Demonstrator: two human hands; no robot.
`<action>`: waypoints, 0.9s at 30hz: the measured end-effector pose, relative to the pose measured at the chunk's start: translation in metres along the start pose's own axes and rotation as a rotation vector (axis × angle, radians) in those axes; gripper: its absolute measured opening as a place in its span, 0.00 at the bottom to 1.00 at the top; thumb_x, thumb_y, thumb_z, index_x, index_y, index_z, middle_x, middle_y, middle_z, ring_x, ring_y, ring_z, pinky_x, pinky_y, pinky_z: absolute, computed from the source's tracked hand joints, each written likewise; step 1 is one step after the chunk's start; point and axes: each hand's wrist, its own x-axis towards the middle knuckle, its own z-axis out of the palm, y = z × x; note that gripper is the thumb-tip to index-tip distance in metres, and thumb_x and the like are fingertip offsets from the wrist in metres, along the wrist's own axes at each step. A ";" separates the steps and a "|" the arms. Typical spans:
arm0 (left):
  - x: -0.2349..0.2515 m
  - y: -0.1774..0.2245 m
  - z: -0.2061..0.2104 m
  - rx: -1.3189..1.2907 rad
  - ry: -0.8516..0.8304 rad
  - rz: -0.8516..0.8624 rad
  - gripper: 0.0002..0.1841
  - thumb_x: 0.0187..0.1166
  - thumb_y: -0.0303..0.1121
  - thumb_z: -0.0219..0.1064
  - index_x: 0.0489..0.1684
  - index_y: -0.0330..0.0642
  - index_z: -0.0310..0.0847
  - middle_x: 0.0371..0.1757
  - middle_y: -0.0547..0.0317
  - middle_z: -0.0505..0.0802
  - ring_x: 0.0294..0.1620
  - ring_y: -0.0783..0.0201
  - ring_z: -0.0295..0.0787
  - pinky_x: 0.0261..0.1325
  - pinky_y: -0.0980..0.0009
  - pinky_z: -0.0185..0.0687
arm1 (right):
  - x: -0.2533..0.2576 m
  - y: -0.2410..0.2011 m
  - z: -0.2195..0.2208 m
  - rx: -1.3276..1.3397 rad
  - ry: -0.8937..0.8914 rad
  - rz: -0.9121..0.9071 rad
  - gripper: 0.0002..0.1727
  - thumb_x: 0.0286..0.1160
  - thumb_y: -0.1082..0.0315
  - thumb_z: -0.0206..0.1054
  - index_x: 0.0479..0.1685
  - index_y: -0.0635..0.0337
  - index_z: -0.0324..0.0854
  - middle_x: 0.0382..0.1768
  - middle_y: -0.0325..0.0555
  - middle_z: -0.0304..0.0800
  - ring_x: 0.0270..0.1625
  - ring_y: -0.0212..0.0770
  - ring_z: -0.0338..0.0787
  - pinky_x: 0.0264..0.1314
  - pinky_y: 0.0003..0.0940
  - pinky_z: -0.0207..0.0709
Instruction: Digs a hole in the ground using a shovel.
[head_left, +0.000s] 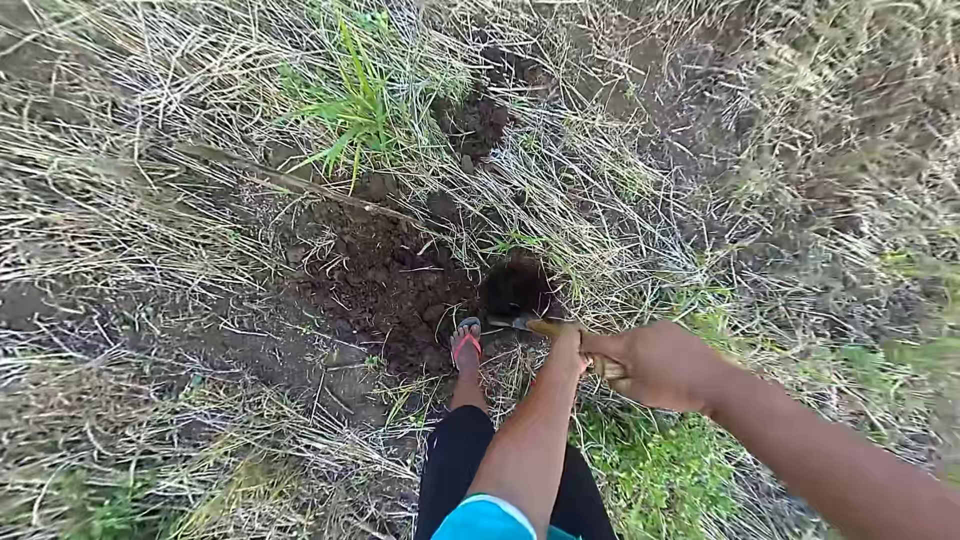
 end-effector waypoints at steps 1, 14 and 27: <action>0.006 -0.001 0.001 0.068 0.029 -0.059 0.12 0.84 0.34 0.62 0.56 0.36 0.75 0.36 0.48 0.84 0.30 0.57 0.81 0.31 0.60 0.81 | -0.010 0.000 0.010 0.014 0.001 0.003 0.28 0.67 0.51 0.70 0.72 0.30 0.80 0.36 0.46 0.94 0.36 0.56 0.93 0.36 0.67 0.82; 0.079 -0.127 0.013 0.429 0.350 0.000 0.25 0.89 0.43 0.62 0.76 0.33 0.72 0.61 0.33 0.85 0.53 0.43 0.85 0.52 0.44 0.84 | -0.109 0.025 0.207 0.363 1.055 0.512 0.41 0.89 0.37 0.35 0.63 0.58 0.87 0.59 0.52 0.93 0.68 0.51 0.89 0.81 0.61 0.73; 0.167 -0.164 -0.032 1.178 0.507 -0.002 0.26 0.87 0.47 0.64 0.67 0.28 0.78 0.56 0.32 0.88 0.53 0.42 0.88 0.56 0.43 0.85 | -0.098 -0.047 0.308 1.780 1.668 1.341 0.49 0.72 0.71 0.60 0.93 0.67 0.33 0.90 0.61 0.54 0.83 0.44 0.73 0.76 0.40 0.78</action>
